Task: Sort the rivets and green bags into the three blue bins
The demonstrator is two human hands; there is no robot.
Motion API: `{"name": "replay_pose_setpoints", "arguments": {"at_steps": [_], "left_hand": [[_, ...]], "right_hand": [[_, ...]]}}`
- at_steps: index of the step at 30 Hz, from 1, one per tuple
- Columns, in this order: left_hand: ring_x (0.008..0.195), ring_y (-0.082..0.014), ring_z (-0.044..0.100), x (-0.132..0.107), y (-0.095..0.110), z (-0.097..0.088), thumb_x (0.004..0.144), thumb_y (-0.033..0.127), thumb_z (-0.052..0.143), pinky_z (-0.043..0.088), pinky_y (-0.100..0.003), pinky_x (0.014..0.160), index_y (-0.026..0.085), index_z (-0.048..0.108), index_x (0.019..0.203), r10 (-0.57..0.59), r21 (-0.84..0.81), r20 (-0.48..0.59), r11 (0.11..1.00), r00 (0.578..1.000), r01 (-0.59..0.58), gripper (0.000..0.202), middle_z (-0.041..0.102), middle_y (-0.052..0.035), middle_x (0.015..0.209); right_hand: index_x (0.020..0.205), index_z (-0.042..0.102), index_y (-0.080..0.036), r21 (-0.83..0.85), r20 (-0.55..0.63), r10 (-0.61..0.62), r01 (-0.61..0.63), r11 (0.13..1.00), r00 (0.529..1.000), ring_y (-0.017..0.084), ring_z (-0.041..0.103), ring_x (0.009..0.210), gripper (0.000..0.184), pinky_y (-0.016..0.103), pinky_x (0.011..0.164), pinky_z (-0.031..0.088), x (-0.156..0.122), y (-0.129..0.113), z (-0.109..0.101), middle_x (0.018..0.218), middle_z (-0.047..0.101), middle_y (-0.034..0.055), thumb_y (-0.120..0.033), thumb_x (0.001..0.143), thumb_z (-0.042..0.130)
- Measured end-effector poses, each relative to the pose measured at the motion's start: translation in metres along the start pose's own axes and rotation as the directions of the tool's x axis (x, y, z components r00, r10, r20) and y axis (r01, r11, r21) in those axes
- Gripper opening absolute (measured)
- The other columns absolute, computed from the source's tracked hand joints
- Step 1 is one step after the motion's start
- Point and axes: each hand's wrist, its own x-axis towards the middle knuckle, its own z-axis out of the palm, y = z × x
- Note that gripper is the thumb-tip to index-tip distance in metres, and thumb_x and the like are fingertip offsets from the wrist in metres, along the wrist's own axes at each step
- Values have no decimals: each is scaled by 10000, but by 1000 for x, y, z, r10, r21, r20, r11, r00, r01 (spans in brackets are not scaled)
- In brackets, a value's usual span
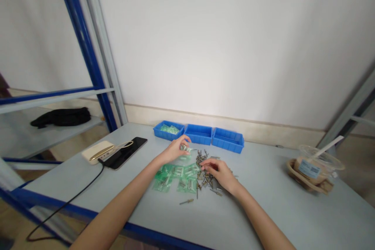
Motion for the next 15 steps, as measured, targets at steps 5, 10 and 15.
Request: {"name": "replay_pose_setpoints", "arguments": {"at_steps": [5,10,15], "left_hand": [[794,-166,576,-7,32,33,620,224,726,426,-293,785,188,500,969,132,-176,-66,974,989,-142,417,598,11,779],[846,-170,573,-14,39,49,680,259,694,427,-300,806,197,474,1066,160,-230,-61,958,985,-170,448,608,-22,877],[777,-170,578,-9,24,37,711,348,632,439,-276,691,158,547,993,36,-239,-67,970,997,-51,350,621,-67,924]], "right_hand": [[1028,613,-181,-64,-151,-61,52,997,987,191,588,830,318,329,795,436,1,2,4,933,668,50,-313,739,599],[755,644,-153,7,-172,-41,43,999,984,157,558,655,174,275,647,428,4,5,1,699,644,18,-316,742,585],[774,655,-150,138,-286,27,13,990,958,182,603,704,217,306,703,456,7,6,-4,760,680,44,-341,673,640]]}}
